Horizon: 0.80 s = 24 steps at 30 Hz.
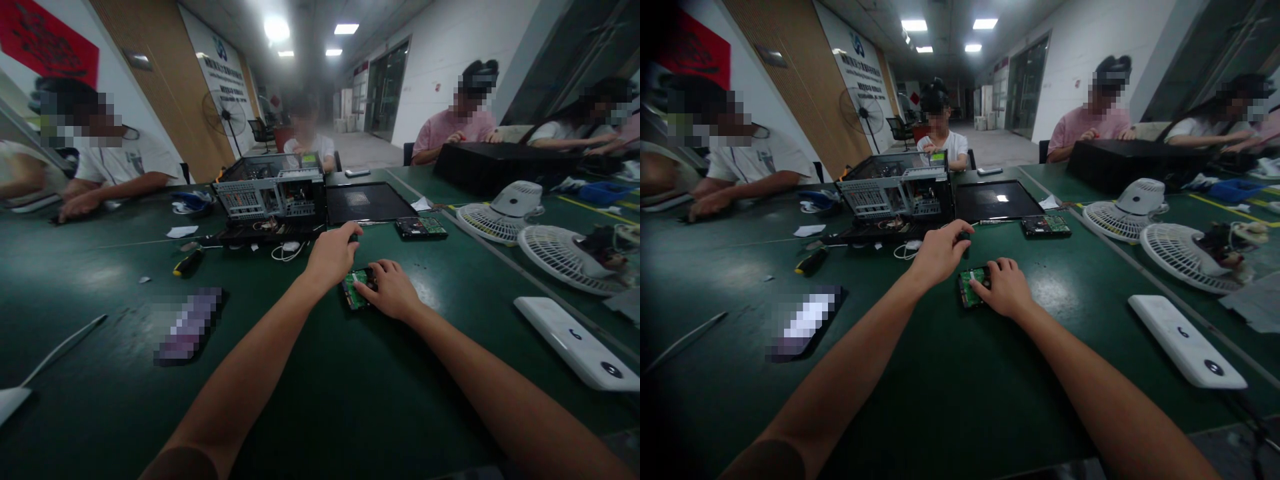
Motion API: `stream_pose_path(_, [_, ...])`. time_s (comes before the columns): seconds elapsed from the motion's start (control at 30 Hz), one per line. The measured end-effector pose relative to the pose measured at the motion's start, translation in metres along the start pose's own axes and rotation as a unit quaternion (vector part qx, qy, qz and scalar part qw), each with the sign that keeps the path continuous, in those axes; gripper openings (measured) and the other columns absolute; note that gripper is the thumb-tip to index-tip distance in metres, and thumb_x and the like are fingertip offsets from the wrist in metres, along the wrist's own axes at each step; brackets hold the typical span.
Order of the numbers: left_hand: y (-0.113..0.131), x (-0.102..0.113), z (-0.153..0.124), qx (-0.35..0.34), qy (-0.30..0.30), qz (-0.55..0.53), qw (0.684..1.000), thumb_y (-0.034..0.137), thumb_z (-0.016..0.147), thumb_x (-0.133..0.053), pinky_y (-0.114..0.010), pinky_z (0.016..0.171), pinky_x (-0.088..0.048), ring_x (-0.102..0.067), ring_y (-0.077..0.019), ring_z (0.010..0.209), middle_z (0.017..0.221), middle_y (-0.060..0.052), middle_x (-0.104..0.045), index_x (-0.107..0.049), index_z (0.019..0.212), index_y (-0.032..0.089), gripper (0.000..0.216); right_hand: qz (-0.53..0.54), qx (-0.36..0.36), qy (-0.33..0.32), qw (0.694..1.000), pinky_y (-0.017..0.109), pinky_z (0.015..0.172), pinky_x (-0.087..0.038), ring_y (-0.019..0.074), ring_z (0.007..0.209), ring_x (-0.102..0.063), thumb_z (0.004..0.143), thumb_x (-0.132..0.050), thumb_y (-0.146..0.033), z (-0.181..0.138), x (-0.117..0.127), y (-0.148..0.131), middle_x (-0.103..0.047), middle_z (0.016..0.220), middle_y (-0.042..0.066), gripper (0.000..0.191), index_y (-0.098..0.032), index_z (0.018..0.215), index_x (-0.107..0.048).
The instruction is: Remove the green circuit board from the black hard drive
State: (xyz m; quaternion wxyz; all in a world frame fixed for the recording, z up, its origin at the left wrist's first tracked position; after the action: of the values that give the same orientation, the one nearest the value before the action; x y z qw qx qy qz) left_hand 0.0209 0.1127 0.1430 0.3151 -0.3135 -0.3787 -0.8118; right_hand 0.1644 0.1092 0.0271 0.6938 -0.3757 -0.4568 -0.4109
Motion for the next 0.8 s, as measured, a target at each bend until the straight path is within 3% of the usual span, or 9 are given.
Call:
stream_pose_path(0.17, [0.0005,-0.0002,-0.0004,0.0,-0.009,0.011,1.0,0.008,0.093,-0.06,-0.039,0.084,-0.055,-0.071,-0.0249,0.088,0.096,-0.005,-0.075,-0.064,0.114,0.026,0.028,0.004,-0.005,-0.001,1.0,0.048,0.107,-0.041,0.0363,0.128,-0.049,0.096,-0.041,-0.07,-0.0003,0.0005,-0.0001,-0.059,0.134,0.019,0.069,-0.016,0.135,-0.061])
stream_pose_path(0.33, [0.0038,0.001,0.0009,-0.024,-0.004,-0.012,1.0,0.009,0.09,-0.063,-0.036,0.091,-0.054,-0.068,-0.0219,0.098,0.112,-0.006,-0.07,-0.068,0.107,0.025,0.024,0.003,-0.003,0.001,1.0,0.048,0.107,-0.041,0.0361,0.128,-0.049,0.096,-0.041,-0.07,-0.0007,0.0015,-0.0012,-0.06,0.133,0.019,0.068,-0.016,0.133,-0.061])
stream_pose_path(0.8, [0.0023,-0.0026,0.002,-0.025,-0.02,-0.005,0.999,0.006,0.092,-0.058,-0.035,0.097,-0.05,-0.065,-0.0222,0.104,0.111,-0.005,-0.071,-0.067,0.11,0.022,0.026,0.008,0.003,0.008,1.0,0.046,0.106,-0.042,0.0353,0.126,-0.05,0.096,-0.044,-0.07,0.0003,0.0004,0.0001,-0.06,0.131,0.019,0.067,-0.016,0.131,-0.062])
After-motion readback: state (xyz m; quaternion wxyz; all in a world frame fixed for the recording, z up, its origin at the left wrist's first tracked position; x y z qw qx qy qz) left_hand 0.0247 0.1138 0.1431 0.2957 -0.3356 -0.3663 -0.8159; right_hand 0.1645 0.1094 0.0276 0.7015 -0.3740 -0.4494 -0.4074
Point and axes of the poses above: each hand's wrist, its own z-axis towards the middle knuckle, its own x-axis out of the back of the hand, y = z × x, the point moved 8 cm from there along z, towards the middle knuckle
